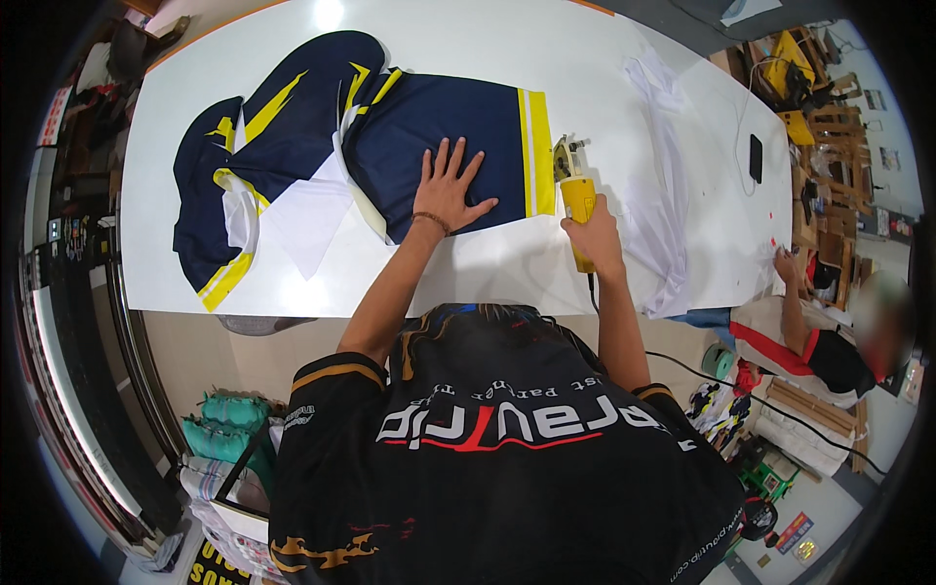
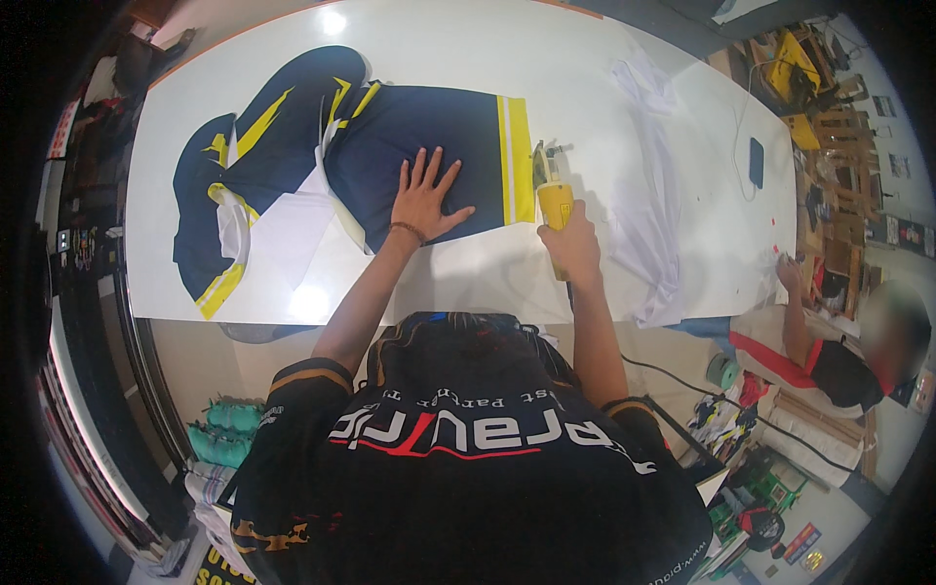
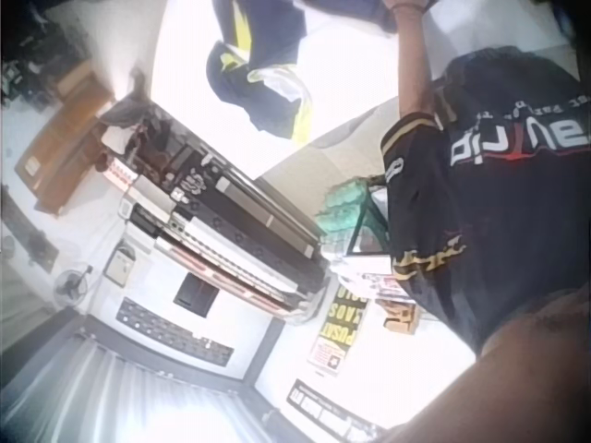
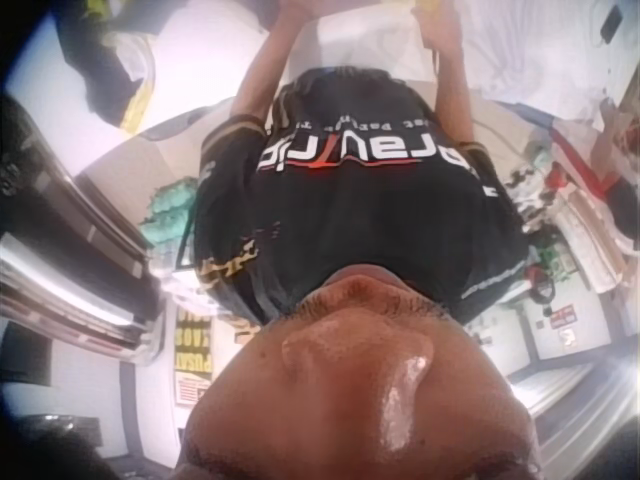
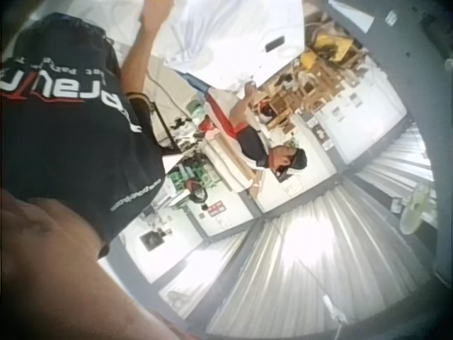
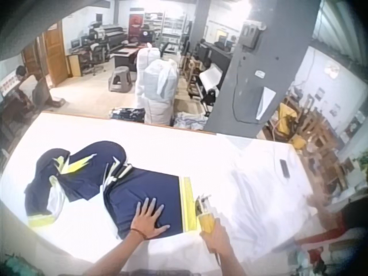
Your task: The person uses a yellow electric rotary cutter to trim a large piece of dark blue fabric with yellow and white graphics on a white worktable. They repeatedly reposition the fabric, cut along the edges, and remove excess material throughout the clip.
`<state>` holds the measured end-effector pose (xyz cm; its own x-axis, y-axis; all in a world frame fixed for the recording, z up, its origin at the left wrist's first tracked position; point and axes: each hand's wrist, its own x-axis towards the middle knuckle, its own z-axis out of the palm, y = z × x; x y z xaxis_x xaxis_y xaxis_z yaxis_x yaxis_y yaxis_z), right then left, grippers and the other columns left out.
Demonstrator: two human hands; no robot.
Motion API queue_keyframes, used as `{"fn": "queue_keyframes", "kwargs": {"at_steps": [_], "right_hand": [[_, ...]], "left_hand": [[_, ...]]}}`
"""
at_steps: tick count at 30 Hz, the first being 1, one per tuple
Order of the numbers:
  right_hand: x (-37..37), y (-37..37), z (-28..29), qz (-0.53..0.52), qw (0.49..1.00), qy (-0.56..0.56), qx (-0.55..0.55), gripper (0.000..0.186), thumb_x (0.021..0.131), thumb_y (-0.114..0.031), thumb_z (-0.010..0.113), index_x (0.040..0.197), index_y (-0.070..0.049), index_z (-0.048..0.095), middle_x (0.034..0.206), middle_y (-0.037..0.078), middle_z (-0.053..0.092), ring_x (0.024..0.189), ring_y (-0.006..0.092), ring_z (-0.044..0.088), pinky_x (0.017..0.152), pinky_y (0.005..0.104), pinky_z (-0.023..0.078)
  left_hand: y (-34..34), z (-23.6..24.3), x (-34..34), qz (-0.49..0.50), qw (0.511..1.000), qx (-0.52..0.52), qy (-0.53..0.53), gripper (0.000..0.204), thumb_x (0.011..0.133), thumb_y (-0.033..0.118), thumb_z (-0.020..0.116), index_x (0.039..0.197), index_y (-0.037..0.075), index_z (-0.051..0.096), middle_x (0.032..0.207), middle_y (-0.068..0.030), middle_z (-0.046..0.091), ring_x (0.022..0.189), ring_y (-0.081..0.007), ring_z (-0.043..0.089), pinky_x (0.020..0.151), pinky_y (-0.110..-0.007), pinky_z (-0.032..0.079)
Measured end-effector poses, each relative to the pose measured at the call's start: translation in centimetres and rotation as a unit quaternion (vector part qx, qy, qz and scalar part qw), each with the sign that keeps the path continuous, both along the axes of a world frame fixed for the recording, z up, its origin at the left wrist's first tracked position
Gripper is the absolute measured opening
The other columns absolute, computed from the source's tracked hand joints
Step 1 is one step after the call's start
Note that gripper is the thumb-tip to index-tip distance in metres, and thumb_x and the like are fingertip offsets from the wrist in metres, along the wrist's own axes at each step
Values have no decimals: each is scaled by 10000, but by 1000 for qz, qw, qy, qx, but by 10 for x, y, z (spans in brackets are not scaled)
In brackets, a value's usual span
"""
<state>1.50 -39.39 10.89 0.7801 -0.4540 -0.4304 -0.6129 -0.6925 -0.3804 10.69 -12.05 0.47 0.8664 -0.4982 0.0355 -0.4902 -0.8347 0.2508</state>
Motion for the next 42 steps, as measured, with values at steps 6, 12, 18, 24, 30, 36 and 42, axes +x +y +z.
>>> {"fn": "queue_keyframes", "kwargs": {"at_steps": [6,12,18,24,30,36,42], "right_hand": [[28,-7,-6,9,1000,3,-13,654,781,-314,786,1292,-28,497,1162,291,723,1070,476,719,911,547,582],[44,-14,-11,16,1000,-1,-5,701,772,-323,791,1334,-27,495,1186,282,720,1079,465,720,924,534,584],[73,-24,-15,40,999,-11,-15,730,766,-341,806,1347,-3,523,1184,278,723,1090,455,722,937,518,584],[110,-58,-38,18,990,-83,109,640,786,-305,832,1269,26,574,1069,219,722,881,370,748,785,492,613],[139,-91,-33,-108,929,-78,346,501,815,-253,834,1177,14,614,918,126,651,635,241,680,554,408,567],[158,-109,-39,-133,922,-105,347,447,818,-292,839,1098,11,665,849,115,664,649,237,688,559,406,563],[161,-132,-82,-79,956,-214,184,484,843,-368,830,1101,26,719,792,115,689,686,253,700,631,385,575]], "left_hand": [[0,2,-1,0,1000,-11,4,938,911,799,541,1660,249,421,1775,-161,225,1647,-401,139,1316,-612,88],[1,2,-1,-2,1000,-8,11,932,912,790,551,1657,246,424,1776,-159,221,1649,-393,134,1318,-609,84],[2,1,-2,-4,1000,-15,7,928,918,786,547,1650,228,433,1766,-167,237,1641,-399,153,1319,-600,100],[7,-11,-3,63,993,-90,-45,895,951,681,613,1608,95,456,1731,-226,269,1608,-429,218,1316,-565,157],[12,-13,-7,155,979,-118,-61,894,945,580,703,1574,-1,447,1596,-249,423,1493,-444,369,1272,-552,268],[25,-11,-10,156,976,-136,-74,716,981,476,696,1490,-7,554,1458,-190,547,1368,-390,484,1203,-507,345],[29,-15,-14,146,975,-137,-93,629,974,412,716,1451,20,597,1431,-159,557,1355,-377,487,1162,-514,380]]}}
